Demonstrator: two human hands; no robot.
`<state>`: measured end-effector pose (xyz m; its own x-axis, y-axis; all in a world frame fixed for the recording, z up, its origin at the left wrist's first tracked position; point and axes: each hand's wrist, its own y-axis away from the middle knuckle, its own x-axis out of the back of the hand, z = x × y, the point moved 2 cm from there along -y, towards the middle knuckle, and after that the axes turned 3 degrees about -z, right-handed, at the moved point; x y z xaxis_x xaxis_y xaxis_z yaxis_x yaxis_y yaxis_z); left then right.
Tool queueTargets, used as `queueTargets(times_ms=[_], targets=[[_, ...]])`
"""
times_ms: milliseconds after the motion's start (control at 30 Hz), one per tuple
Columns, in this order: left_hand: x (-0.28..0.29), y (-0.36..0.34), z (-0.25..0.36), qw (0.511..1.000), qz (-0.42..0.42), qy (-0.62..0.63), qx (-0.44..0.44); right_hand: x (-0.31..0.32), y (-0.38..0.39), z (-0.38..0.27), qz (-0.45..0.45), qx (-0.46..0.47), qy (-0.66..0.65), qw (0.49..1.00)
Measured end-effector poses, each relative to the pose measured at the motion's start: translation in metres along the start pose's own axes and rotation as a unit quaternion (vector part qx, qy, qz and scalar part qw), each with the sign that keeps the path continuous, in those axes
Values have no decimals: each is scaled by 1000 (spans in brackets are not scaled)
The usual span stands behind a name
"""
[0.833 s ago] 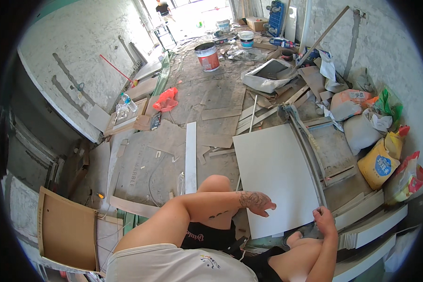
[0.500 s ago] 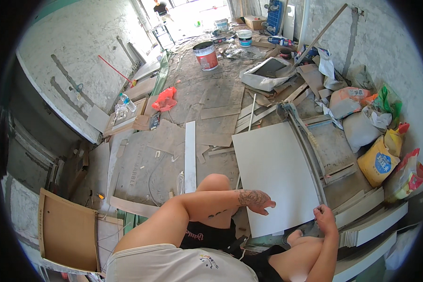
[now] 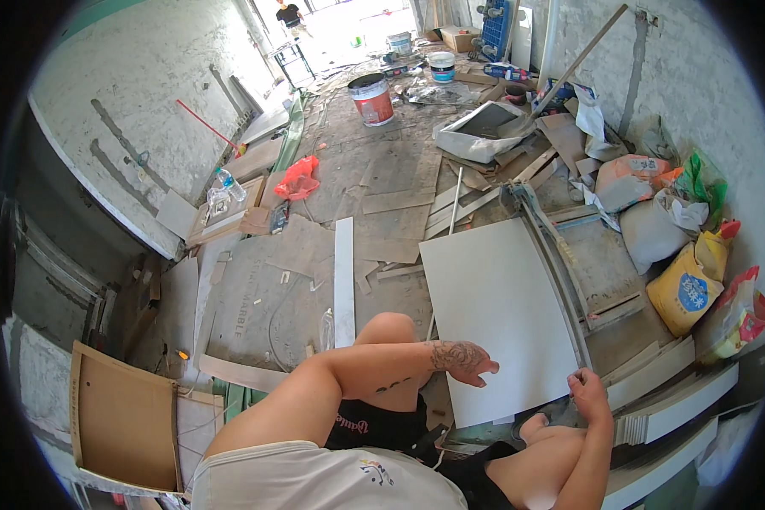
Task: The recorder is using a manual tile cutter to score and snap a large ceramic tile.
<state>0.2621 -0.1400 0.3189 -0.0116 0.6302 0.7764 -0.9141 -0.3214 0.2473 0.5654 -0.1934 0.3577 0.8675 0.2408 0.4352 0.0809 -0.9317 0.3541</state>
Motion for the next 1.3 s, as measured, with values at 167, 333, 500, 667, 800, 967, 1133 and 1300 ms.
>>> queueTargets(times_ms=[167, 333, 500, 667, 800, 967, 1133, 1300], targets=[[7, 2, 6, 999, -37, -3, 14, 0, 0, -2, -4, -8, -12, 1000], [5, 2, 6, 999, -33, 6, 9, 0, -2, 4, -9, 0, -4, 1000], [4, 1, 4, 1000, -23, 3, 20, -2, 0, -3, -15, -19, -21, 999], [3, -1, 4, 1000, -19, 4, 12, 0, -3, 9, -10, -6, -13, 1000], [7, 1, 3, 999, -24, 10, 21, -1, 1, 2, -10, 9, 20, 1000], [5, 1, 4, 1000, 2, 5, 5, 1, -5, -8, -3, -16, 8, 1000], [12, 2, 8, 999, -27, 11, 24, 1, -1, 4, -4, -9, -8, 1000], [7, 4, 8, 999, -29, 11, 11, 0, -1, 5, -3, -12, -16, 1000]])
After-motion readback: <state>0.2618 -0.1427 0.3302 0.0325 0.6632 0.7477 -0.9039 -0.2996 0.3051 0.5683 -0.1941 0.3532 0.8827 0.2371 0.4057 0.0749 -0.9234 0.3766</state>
